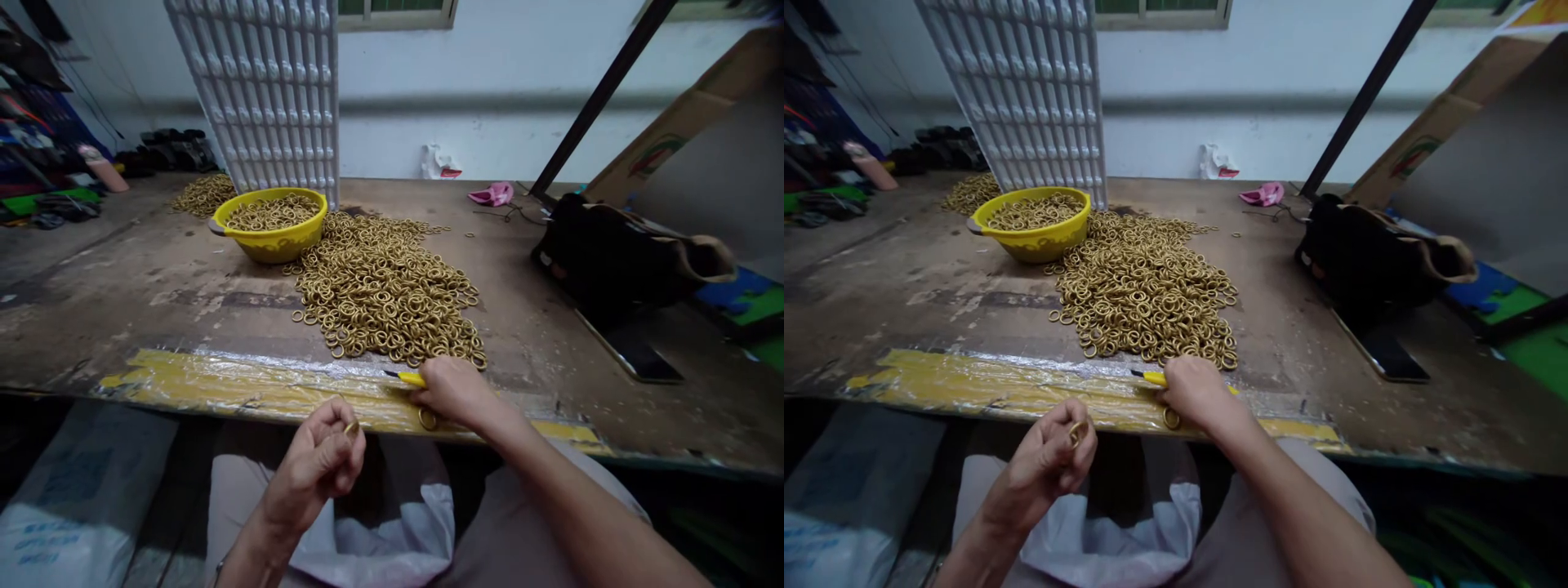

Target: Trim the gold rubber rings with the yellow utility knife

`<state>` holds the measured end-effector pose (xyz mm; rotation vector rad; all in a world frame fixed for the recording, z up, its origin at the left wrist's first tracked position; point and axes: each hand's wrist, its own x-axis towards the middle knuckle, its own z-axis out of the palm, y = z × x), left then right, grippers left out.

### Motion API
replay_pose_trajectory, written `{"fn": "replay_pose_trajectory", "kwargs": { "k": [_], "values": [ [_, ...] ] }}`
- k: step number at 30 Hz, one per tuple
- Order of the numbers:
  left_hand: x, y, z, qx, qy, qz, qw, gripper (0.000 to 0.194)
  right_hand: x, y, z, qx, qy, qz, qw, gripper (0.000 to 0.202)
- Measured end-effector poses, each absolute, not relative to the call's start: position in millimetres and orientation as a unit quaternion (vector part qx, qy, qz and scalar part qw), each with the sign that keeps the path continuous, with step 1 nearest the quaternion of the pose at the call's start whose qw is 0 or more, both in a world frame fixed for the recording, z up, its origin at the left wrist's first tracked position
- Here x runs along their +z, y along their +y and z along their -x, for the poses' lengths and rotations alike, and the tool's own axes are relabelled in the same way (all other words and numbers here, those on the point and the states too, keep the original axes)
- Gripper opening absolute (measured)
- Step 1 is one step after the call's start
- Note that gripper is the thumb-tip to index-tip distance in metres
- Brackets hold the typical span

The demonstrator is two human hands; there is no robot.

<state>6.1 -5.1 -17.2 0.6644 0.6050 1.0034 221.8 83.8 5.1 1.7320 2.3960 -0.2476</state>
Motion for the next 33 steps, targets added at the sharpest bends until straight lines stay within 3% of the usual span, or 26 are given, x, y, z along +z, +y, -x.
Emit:
{"fn": "replay_pose_trajectory", "kwargs": {
  "k": [6, 10, 12, 16, 22, 33],
  "values": [
    [-23, 5, -11, 0.447, 0.357, -0.273, 0.773, 0.023, 5, 80, -216, -0.114, 0.824, -0.553, 0.051, 0.009],
    [-27, 9, -20, 0.454, 0.447, -0.308, 0.707, 0.028, 17, 76, -210, -0.331, 0.819, -0.466, -0.055, 0.011],
    [-27, 10, -23, 0.443, 0.445, -0.323, 0.708, 0.037, 20, 72, -207, -0.427, 0.796, -0.422, -0.073, 0.011],
    [-25, 10, -25, 0.422, 0.432, -0.326, 0.727, 0.031, 21, 68, -202, -0.525, 0.757, -0.378, -0.095, 0.008],
    [-24, 10, -24, 0.435, 0.432, -0.321, 0.722, 0.034, 21, 66, -198, -0.611, 0.701, -0.336, -0.149, 0.019],
    [-17, 8, -21, 0.426, 0.423, -0.330, 0.729, 0.027, 16, 67, -193, -0.635, 0.659, -0.361, -0.178, 0.033]
  ]
}}
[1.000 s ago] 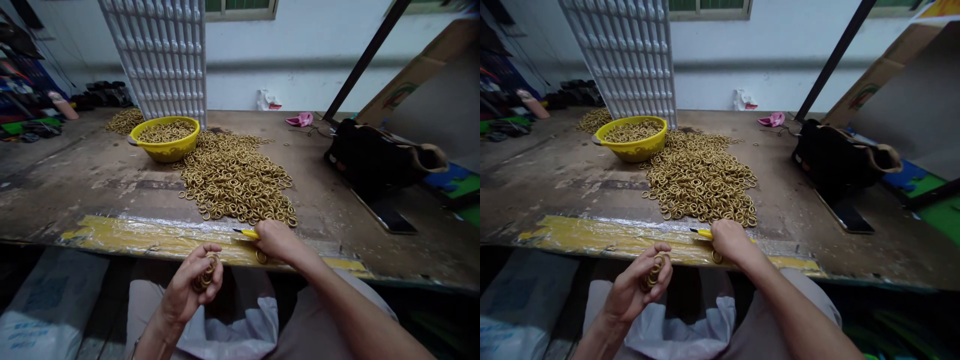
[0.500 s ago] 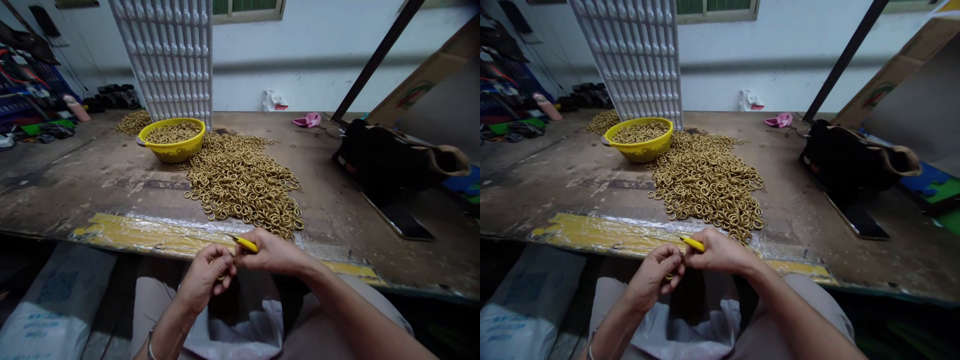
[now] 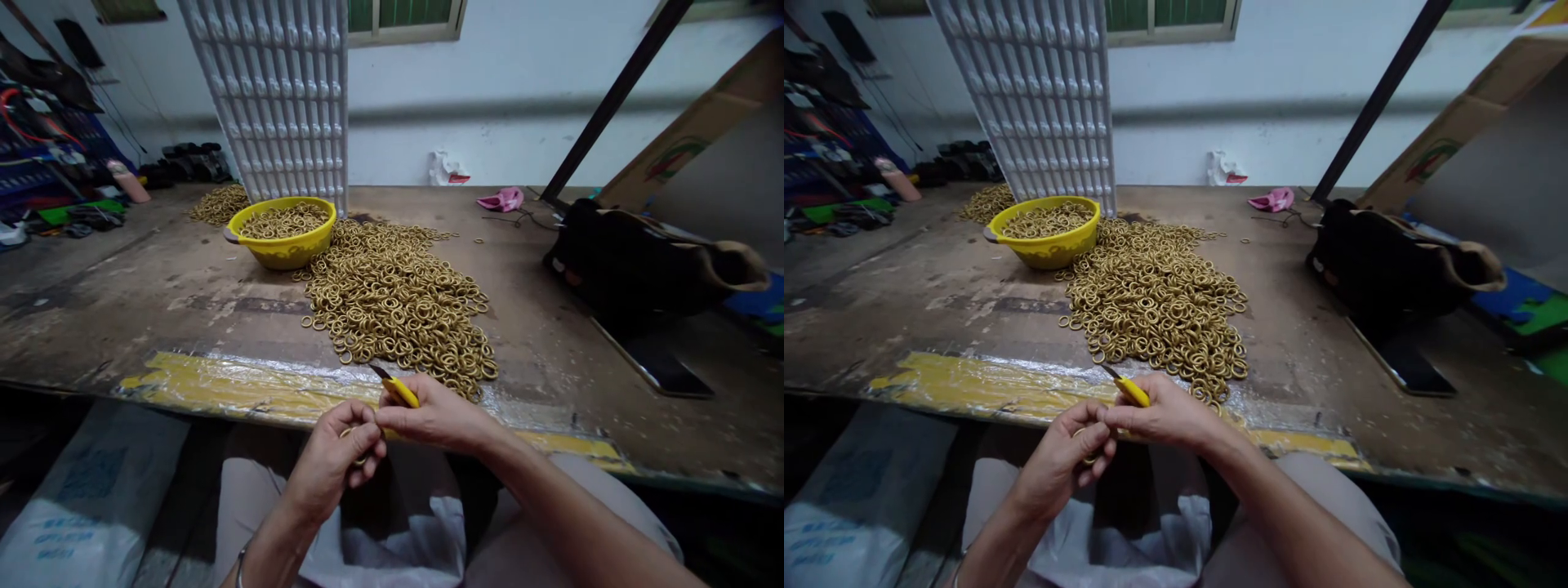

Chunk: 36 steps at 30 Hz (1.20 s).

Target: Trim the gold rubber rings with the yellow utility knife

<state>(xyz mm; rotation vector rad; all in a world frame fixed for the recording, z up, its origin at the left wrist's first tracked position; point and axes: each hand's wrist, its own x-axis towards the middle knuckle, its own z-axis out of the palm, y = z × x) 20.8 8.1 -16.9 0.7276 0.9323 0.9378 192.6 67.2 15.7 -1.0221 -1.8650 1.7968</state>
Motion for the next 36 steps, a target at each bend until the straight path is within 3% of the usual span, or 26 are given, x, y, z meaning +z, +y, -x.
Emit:
{"fn": "replay_pose_trajectory", "kwargs": {
  "k": [10, 12, 16, 20, 27, 36],
  "values": [
    [-10, 7, -14, 0.394, 0.428, -0.378, 0.720, 0.025, 23, 65, -190, 0.688, -0.602, 0.368, 0.170, 0.032],
    [-10, 6, -13, 0.414, 0.439, -0.386, 0.698, 0.025, 22, 64, -189, 0.624, -0.643, 0.400, 0.193, 0.028],
    [-10, 4, -10, 0.458, 0.465, -0.395, 0.647, 0.024, 13, 58, -187, 0.378, -0.796, 0.425, 0.205, 0.010],
    [-13, 4, -7, 0.479, 0.461, -0.387, 0.639, 0.025, 5, 49, -185, 0.228, -0.858, 0.435, 0.152, 0.018],
    [-20, 5, -10, 0.503, 0.439, -0.378, 0.642, 0.022, 2, 43, -179, 0.139, -0.867, 0.463, 0.124, 0.020],
    [-28, 4, -12, 0.512, 0.439, -0.413, 0.612, 0.018, 5, 41, -178, 0.115, -0.863, 0.482, 0.100, 0.017]
  ]
}}
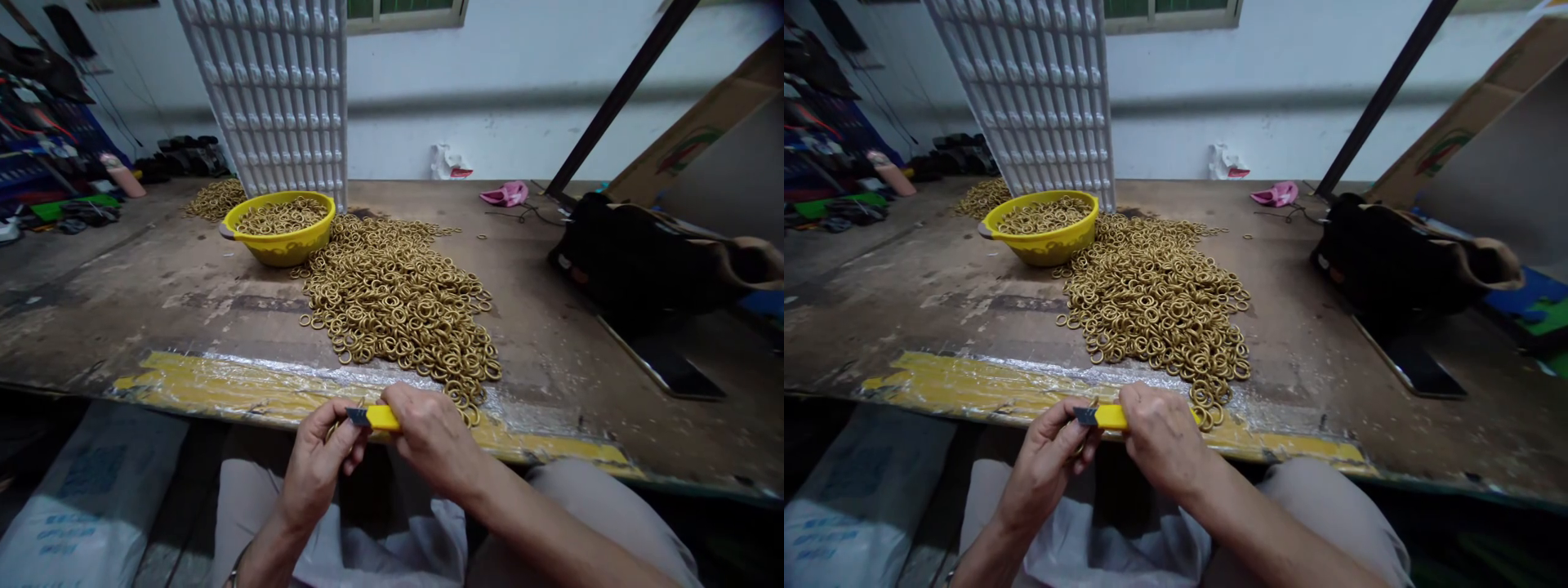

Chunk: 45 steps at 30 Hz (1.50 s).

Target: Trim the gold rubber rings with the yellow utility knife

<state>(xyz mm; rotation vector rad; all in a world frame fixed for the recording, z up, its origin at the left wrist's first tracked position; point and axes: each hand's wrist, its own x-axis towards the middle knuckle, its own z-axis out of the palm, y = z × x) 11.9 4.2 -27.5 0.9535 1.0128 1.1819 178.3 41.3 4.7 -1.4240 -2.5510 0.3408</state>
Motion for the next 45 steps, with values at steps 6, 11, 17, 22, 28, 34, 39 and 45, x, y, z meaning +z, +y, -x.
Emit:
{"fn": "replay_pose_trajectory", "kwargs": {
  "k": [6, 11, 17, 22, 28, 34, 39, 45],
  "values": [
    [-21, 3, -9, 0.507, 0.441, -0.486, 0.559, 0.017, 10, 51, -175, 0.090, -0.854, 0.511, 0.046, 0.013],
    [4, -7, -10, 0.489, 0.348, -0.599, 0.530, 0.023, 23, 75, -205, 0.039, -0.776, 0.627, -0.049, 0.018],
    [-17, -14, -11, 0.339, 0.403, -0.575, 0.626, 0.026, 33, 76, -229, 0.122, -0.815, 0.554, -0.120, 0.017],
    [-36, -27, -6, 0.228, 0.504, -0.633, 0.542, 0.018, 20, 66, -225, 0.109, -0.840, 0.507, -0.160, 0.023],
    [-37, -20, -11, 0.246, 0.498, -0.654, 0.514, 0.015, 11, 63, -221, 0.115, -0.864, 0.476, -0.116, 0.019],
    [-36, 1, -24, 0.343, 0.537, -0.602, 0.480, 0.009, 9, 67, -219, 0.106, -0.854, 0.500, -0.097, 0.015],
    [-32, 7, -28, 0.369, 0.523, -0.710, 0.295, 0.017, 13, 73, -218, 0.092, -0.830, 0.545, -0.070, 0.014],
    [-31, 12, -30, 0.262, 0.534, -0.759, 0.263, 0.016, 20, 80, -222, 0.179, -0.794, 0.580, 0.037, 0.014]
  ]
}}
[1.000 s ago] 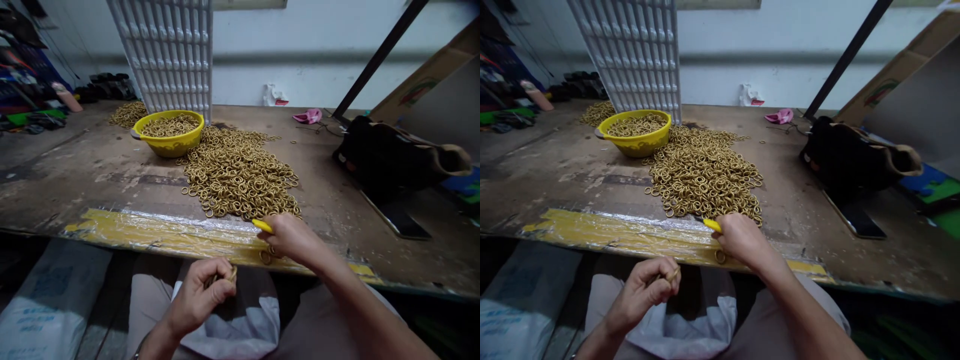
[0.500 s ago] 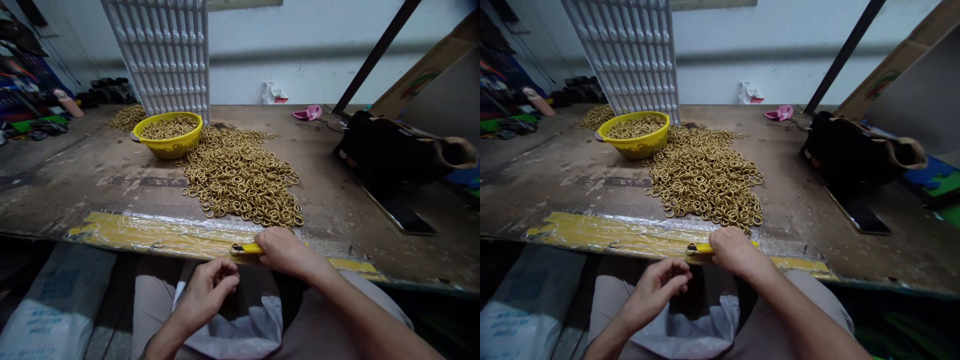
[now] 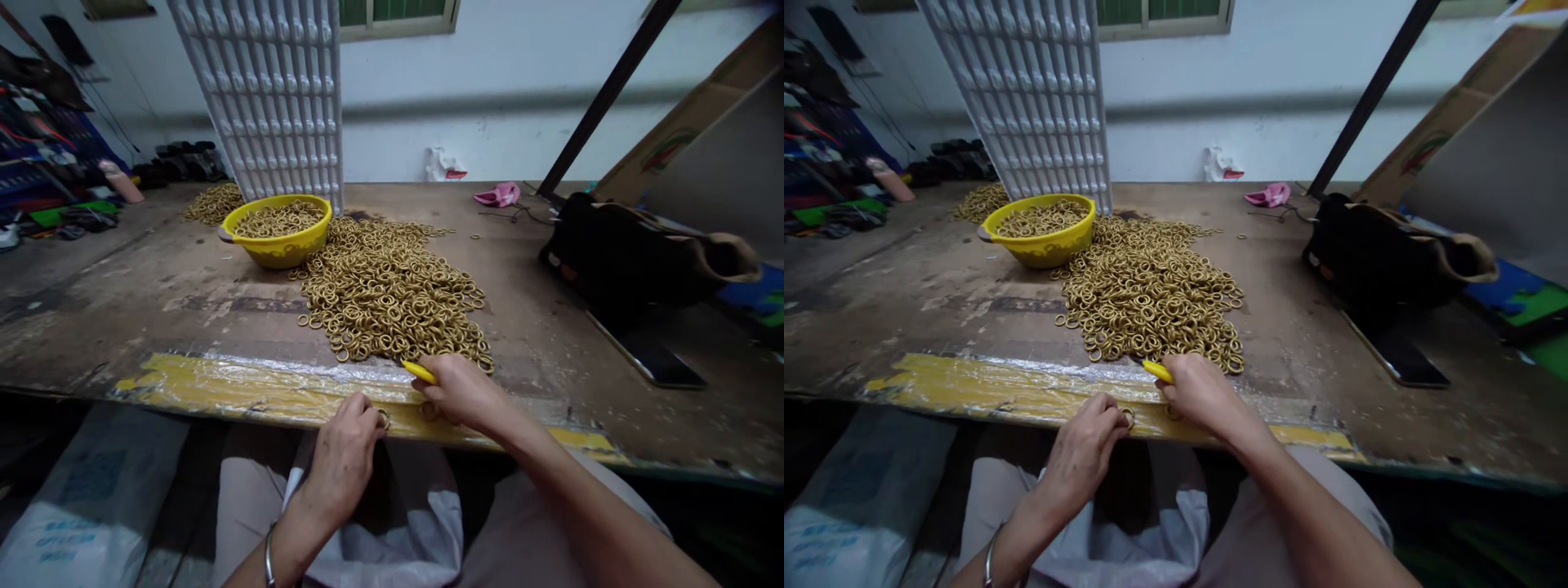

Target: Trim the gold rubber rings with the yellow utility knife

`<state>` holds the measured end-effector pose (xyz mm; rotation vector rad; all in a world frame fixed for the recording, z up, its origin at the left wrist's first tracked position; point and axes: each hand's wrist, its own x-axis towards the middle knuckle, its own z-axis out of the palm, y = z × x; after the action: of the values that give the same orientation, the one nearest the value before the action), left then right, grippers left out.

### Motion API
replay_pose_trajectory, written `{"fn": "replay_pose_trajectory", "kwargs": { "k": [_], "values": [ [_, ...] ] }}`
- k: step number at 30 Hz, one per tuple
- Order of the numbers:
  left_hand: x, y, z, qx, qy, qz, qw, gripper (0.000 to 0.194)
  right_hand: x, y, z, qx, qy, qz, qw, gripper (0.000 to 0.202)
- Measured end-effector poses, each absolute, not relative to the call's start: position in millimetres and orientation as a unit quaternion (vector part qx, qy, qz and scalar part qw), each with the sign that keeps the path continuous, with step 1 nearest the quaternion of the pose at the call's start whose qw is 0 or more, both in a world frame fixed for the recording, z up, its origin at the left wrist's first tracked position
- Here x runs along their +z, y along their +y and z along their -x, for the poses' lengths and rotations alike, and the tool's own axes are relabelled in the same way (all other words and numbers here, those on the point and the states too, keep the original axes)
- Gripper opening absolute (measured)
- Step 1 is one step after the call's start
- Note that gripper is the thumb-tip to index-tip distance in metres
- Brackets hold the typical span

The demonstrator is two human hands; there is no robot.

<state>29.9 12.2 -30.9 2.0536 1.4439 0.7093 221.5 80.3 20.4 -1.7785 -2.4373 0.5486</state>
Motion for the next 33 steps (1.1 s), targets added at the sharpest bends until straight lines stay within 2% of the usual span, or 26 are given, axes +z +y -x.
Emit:
{"fn": "replay_pose_trajectory", "kwargs": {
  "k": [3, 6, 9, 12, 20, 23, 26, 33],
  "values": [
    [-27, 17, -26, 0.325, 0.535, -0.708, 0.327, 0.015, 22, 77, -216, 0.310, -0.793, 0.506, 0.136, 0.016],
    [-22, 22, -20, 0.382, 0.504, -0.597, 0.495, 0.017, 23, 71, -208, 0.415, -0.779, 0.429, 0.189, 0.015],
    [-20, 24, -17, 0.382, 0.454, -0.461, 0.660, 0.027, 23, 65, -201, 0.419, -0.789, 0.398, 0.209, 0.011],
    [-19, 24, -18, 0.401, 0.416, -0.354, 0.735, 0.032, 23, 63, -198, 0.419, -0.792, 0.387, 0.220, 0.010],
    [-18, 21, -26, 0.438, 0.365, -0.243, 0.784, 0.028, 18, 62, -193, 0.532, -0.720, 0.377, 0.240, 0.008],
    [-19, 22, -26, 0.440, 0.366, -0.224, 0.789, 0.026, 17, 59, -190, 0.528, -0.712, 0.387, 0.253, 0.004],
    [-18, 22, -24, 0.446, 0.363, -0.192, 0.795, 0.024, 17, 58, -187, 0.550, -0.678, 0.409, 0.266, 0.009],
    [-16, 15, -23, 0.477, 0.332, -0.238, 0.778, 0.024, 15, 56, -175, 0.651, -0.536, 0.435, 0.315, 0.013]
  ]
}}
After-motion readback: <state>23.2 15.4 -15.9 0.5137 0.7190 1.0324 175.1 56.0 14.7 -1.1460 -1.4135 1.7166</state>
